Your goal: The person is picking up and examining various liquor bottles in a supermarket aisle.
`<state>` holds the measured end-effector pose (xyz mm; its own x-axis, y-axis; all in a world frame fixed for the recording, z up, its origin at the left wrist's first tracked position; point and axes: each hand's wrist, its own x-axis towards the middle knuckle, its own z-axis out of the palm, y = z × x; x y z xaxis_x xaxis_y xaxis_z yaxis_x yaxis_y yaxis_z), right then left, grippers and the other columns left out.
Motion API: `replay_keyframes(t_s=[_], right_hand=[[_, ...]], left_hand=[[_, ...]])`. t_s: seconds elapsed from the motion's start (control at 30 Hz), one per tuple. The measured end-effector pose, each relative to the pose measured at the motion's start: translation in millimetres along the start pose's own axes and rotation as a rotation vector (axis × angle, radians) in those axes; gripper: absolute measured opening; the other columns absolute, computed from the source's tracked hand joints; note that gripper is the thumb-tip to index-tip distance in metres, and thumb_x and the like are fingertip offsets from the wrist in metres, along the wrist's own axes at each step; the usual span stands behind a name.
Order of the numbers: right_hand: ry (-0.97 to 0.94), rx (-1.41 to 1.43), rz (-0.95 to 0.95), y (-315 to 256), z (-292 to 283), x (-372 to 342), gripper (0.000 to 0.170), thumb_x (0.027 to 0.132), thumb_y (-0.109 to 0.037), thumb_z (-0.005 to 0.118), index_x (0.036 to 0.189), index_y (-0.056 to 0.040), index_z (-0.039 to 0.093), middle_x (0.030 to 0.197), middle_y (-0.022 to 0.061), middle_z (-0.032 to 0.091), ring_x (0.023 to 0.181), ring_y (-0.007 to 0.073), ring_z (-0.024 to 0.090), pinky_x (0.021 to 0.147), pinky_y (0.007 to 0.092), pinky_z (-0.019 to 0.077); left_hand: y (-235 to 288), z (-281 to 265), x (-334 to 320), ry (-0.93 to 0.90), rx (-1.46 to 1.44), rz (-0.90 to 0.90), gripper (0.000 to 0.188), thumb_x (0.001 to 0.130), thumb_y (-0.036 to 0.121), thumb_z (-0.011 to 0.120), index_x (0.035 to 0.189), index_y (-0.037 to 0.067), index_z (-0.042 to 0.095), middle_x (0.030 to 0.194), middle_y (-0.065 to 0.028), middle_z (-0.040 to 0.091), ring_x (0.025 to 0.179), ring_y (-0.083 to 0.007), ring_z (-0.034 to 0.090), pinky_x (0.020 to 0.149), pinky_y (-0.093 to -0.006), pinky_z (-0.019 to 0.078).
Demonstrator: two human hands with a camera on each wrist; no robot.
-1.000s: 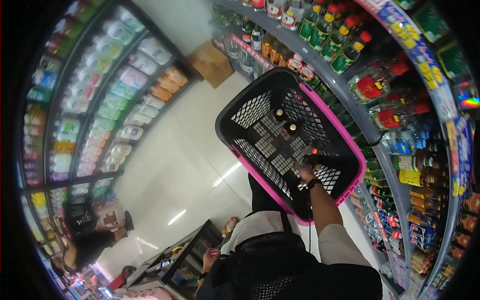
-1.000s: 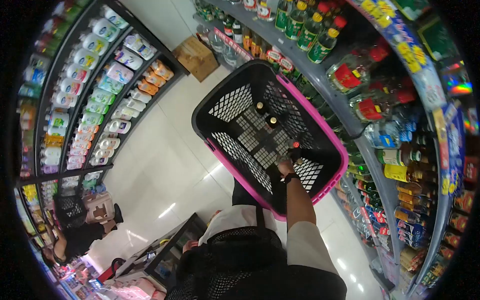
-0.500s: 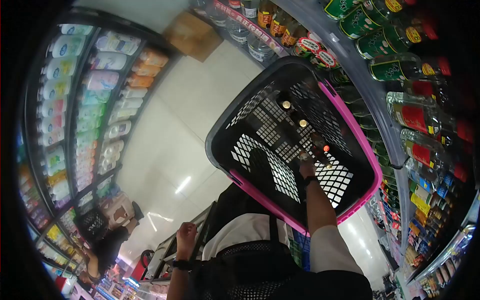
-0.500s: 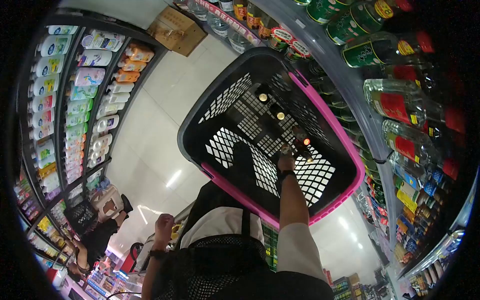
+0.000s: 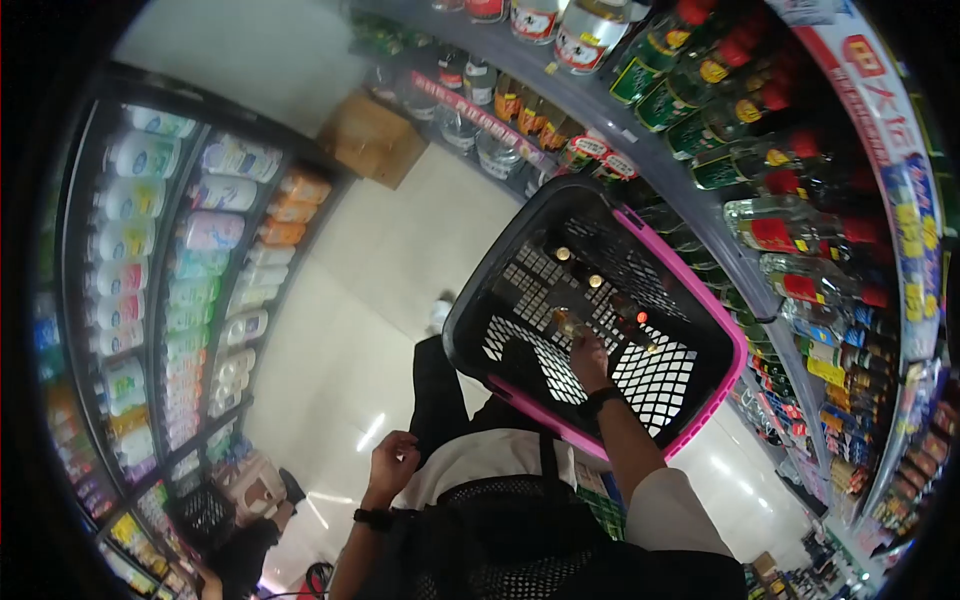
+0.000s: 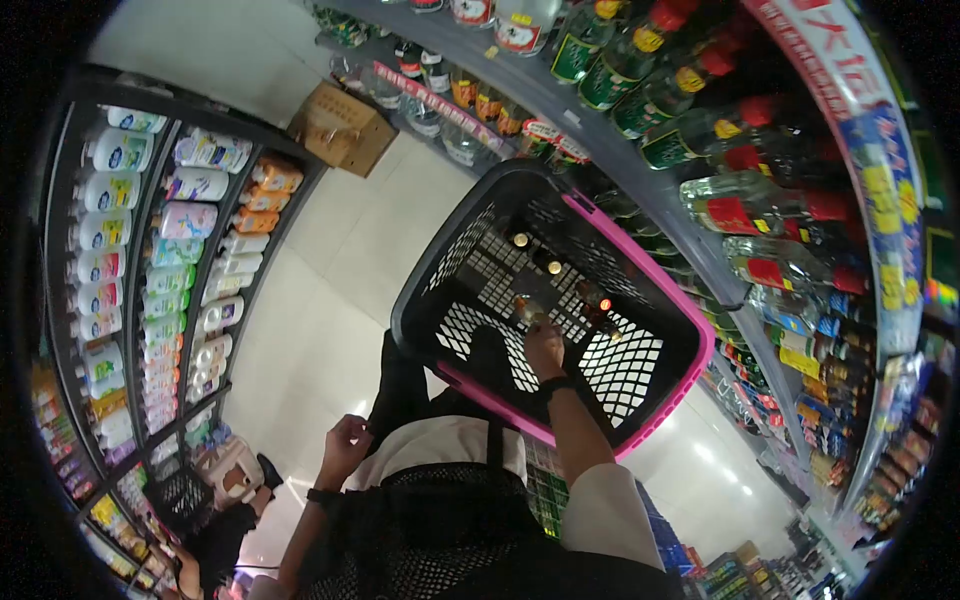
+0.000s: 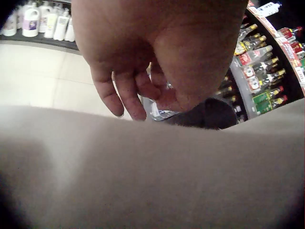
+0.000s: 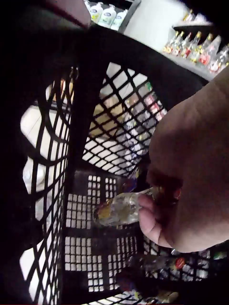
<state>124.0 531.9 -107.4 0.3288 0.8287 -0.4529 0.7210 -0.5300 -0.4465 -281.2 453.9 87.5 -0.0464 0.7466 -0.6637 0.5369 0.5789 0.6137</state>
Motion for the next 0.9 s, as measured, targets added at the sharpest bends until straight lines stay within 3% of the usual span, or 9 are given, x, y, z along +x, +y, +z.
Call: replay_keyframes(t_s=[0.07,0.27,0.37,0.43,0.5,0.6,0.67,0.73,0.9], right_hand=[[0.153,0.035,-0.043,-41.8,-21.4,-18.6,0.018,0.089,-0.012,0.057,0.107,-0.0079,0.060,0.082,0.0228,0.063,0.079,0.0429,0.061,0.074,0.0519,0.0517],[0.280,0.046,-0.010,-149.7,-95.6,-85.0,0.015,0.090,-0.014,0.063,0.104,-0.0087,0.060,0.084,0.0195,0.060,0.082,0.0390,0.060,0.069,0.0484,0.0517],[0.423,0.043,-0.126,-184.9,-118.7,-112.5,0.012,0.091,-0.013,0.063,0.102,-0.0085,0.061,0.085,0.0171,0.057,0.074,0.0367,0.058,0.063,0.0466,0.0510],[0.544,0.044,-0.164,-204.3,-133.9,-129.1,0.016,0.091,-0.011,0.063,0.106,-0.0084,0.063,0.083,0.0161,0.056,0.071,0.0352,0.058,0.060,0.0450,0.0501],[0.617,0.079,-0.150,-229.0,-158.1,-149.4,0.021,0.090,-0.010,0.063,0.111,-0.0092,0.063,0.083,0.0158,0.055,0.070,0.0350,0.058,0.059,0.0446,0.0496],[0.701,0.117,-0.153,-248.5,-193.4,-176.9,0.036,0.087,-0.007,0.065,0.123,-0.0103,0.062,0.083,0.0152,0.052,0.068,0.0324,0.058,0.059,0.0432,0.0485],[0.742,0.180,-0.184,-257.1,-209.9,-197.5,0.038,0.084,-0.006,0.067,0.121,-0.0112,0.063,0.082,0.0146,0.051,0.067,0.0310,0.058,0.057,0.0421,0.0484],[0.796,0.123,-0.263,-256.3,-222.6,-209.2,0.040,0.077,-0.008,0.071,0.116,-0.0135,0.064,0.080,0.0121,0.050,0.063,0.0300,0.055,0.053,0.0411,0.0473],[0.830,0.053,-0.350,-235.7,-235.3,-253.9,0.052,0.075,-0.014,0.076,0.125,-0.0193,0.063,0.076,0.0055,0.043,0.060,0.0222,0.052,0.053,0.0352,0.0469]], left_hand=[[18.4,-20.5,25.9,-0.026,0.079,0.136,0.019,0.080,0.004,0.063,0.098,0.002,0.066,0.084,-0.0109,0.068,0.075,-0.0203,0.068,0.068,-0.0317,0.0546],[91.0,-80.9,96.5,-0.184,0.106,0.414,0.020,0.080,0.002,0.063,0.100,0.001,0.064,0.091,-0.0132,0.066,0.080,-0.0226,0.068,0.071,-0.0331,0.0541],[127.6,-95.4,121.3,-0.315,0.197,0.770,0.022,0.080,0.002,0.064,0.102,0.004,0.063,0.089,-0.0122,0.061,0.079,-0.0269,0.064,0.070,-0.0344,0.0519],[154.7,-94.0,130.3,-0.372,0.209,0.871,0.021,0.080,0.002,0.064,0.101,0.004,0.063,0.089,-0.0124,0.061,0.078,-0.0279,0.063,0.070,-0.0351,0.0517],[181.0,-85.1,132.9,-0.458,0.223,0.930,0.018,0.081,0.003,0.063,0.099,0.004,0.062,0.088,-0.0124,0.060,0.078,-0.0301,0.063,0.069,-0.0364,0.0518],[224.8,-59.9,127.3,-0.484,0.267,1.105,0.031,0.082,0.013,0.070,0.112,0.005,0.061,0.102,-0.0139,0.060,0.093,-0.0315,0.062,0.082,-0.0396,0.0517],[248.0,-38.5,117.2,-0.486,0.332,1.166,0.072,0.077,0.021,0.079,0.139,0.006,0.045,0.130,-0.0199,0.049,0.121,-0.0372,0.049,0.102,-0.0433,0.0439],[263.8,-6.8,111.2,-0.477,0.345,1.302,0.082,0.074,0.023,0.082,0.142,0.004,0.041,0.137,-0.0198,0.044,0.126,-0.0376,0.046,0.106,-0.0447,0.0409],[270.0,64.2,104.7,-0.859,0.334,1.616,0.074,0.076,0.015,0.078,0.140,0.006,0.043,0.139,-0.0136,0.047,0.127,-0.0356,0.046,0.106,-0.0434,0.0420]])
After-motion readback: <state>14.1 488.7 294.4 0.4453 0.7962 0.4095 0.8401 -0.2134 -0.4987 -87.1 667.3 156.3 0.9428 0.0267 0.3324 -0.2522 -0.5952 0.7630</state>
